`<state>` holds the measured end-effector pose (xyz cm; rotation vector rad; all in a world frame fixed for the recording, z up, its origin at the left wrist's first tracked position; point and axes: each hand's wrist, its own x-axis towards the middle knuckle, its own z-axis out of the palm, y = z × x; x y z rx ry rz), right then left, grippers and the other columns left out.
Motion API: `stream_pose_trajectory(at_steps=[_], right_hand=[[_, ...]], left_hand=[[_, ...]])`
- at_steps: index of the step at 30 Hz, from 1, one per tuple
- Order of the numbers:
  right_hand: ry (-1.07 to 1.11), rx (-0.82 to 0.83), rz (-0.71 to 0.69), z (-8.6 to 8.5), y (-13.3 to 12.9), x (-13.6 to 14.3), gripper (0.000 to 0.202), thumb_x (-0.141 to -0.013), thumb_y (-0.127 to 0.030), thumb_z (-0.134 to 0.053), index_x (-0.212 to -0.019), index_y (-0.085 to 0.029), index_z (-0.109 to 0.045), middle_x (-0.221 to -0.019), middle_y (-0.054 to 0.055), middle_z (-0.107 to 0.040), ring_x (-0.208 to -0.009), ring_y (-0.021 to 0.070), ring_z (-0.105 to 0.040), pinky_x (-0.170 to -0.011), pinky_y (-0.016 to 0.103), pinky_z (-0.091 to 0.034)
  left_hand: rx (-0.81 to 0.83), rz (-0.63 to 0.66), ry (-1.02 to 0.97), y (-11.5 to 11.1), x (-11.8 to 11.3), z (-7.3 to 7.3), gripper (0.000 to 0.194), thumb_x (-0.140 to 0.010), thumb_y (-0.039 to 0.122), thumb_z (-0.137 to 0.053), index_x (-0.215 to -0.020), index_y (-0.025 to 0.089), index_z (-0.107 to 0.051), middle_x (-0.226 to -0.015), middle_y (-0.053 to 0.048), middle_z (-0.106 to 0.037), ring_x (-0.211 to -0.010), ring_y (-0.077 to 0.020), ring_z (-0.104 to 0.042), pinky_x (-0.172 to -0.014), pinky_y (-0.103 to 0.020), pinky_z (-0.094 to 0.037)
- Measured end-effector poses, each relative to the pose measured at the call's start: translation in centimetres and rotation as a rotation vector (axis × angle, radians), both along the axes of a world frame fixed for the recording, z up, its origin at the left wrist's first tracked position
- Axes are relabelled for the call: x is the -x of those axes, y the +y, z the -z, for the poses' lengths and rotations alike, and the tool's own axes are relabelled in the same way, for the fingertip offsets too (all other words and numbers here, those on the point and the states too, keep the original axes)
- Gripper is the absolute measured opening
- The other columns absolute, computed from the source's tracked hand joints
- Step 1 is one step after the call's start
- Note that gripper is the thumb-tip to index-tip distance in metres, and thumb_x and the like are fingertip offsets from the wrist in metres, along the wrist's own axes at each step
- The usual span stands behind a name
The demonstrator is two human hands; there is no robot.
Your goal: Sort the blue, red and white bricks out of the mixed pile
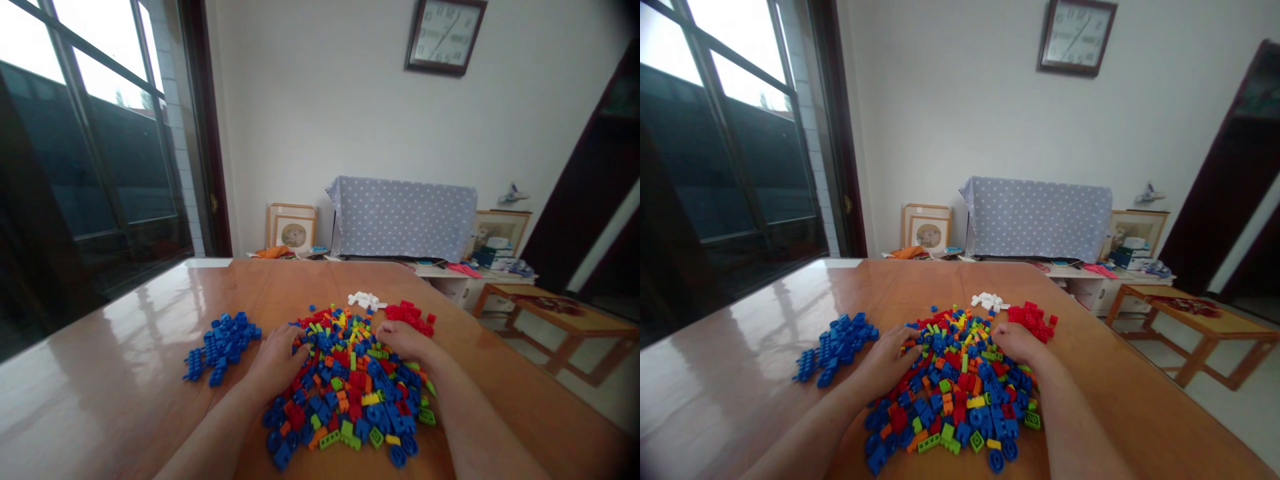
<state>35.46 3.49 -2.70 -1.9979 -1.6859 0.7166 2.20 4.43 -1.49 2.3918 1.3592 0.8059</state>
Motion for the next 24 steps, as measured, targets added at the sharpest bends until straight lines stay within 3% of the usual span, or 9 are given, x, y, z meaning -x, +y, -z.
stream_pose_trajectory(at_steps=[5, 12, 14, 19, 24], right_hand=[[0.021, -0.082, -0.113, 0.0, 0.4, 1.8, 0.018, -0.080, -0.033, -0.056, -0.079, -0.018, -0.066, -0.066, -0.002, -0.059, -0.063, 0.0132, -0.051, -0.059, 0.023, -0.035], [0.159, -0.220, -0.212, -1.6, -0.3, 4.1, 0.027, -0.082, -0.034, -0.053, -0.094, -0.019, -0.071, -0.082, 0.001, -0.069, -0.073, 0.0162, -0.058, -0.065, 0.025, -0.041], [0.268, -0.290, -0.130, -1.7, -0.1, 3.6, 0.031, -0.082, -0.037, -0.052, -0.099, -0.019, -0.070, -0.087, 0.003, -0.070, -0.078, 0.0180, -0.061, -0.067, 0.026, -0.044], [0.356, -0.454, 0.246, -1.1, 1.2, 1.1, 0.040, -0.080, -0.043, -0.049, -0.105, -0.019, -0.069, -0.104, 0.008, -0.073, -0.097, 0.0236, -0.066, -0.079, 0.032, -0.050], [0.291, -0.435, 0.217, -0.5, 3.0, 0.9, 0.042, -0.079, -0.042, -0.046, -0.105, -0.019, -0.070, -0.108, 0.009, -0.073, -0.103, 0.0251, -0.065, -0.090, 0.036, -0.049]], left_hand=[[-0.001, 0.000, -0.013, 0.0, 0.0, 0.2, 0.021, -0.088, 0.032, -0.057, -0.105, 0.022, -0.066, -0.110, -0.007, -0.066, -0.106, -0.0243, -0.061, -0.089, -0.032, -0.045], [-0.012, 0.025, -0.041, 0.1, -0.1, 0.2, 0.019, -0.088, 0.030, -0.056, -0.102, 0.022, -0.067, -0.105, -0.007, -0.066, -0.101, -0.0234, -0.061, -0.088, -0.032, -0.045], [-0.021, 0.030, -0.056, 0.2, 0.0, 0.2, 0.018, -0.089, 0.030, -0.056, -0.101, 0.023, -0.067, -0.104, -0.006, -0.067, -0.101, -0.0231, -0.061, -0.088, -0.032, -0.045], [-0.033, 0.022, -0.104, 0.3, 0.5, -0.1, 0.020, -0.092, 0.033, -0.052, -0.101, 0.024, -0.067, -0.100, -0.005, -0.068, -0.098, -0.0220, -0.062, -0.087, -0.030, -0.044], [-0.010, -0.051, -0.128, 0.7, 1.2, -0.2, 0.021, -0.095, 0.033, -0.049, -0.099, 0.023, -0.067, -0.100, -0.005, -0.069, -0.099, -0.0218, -0.062, -0.086, -0.029, -0.044]])
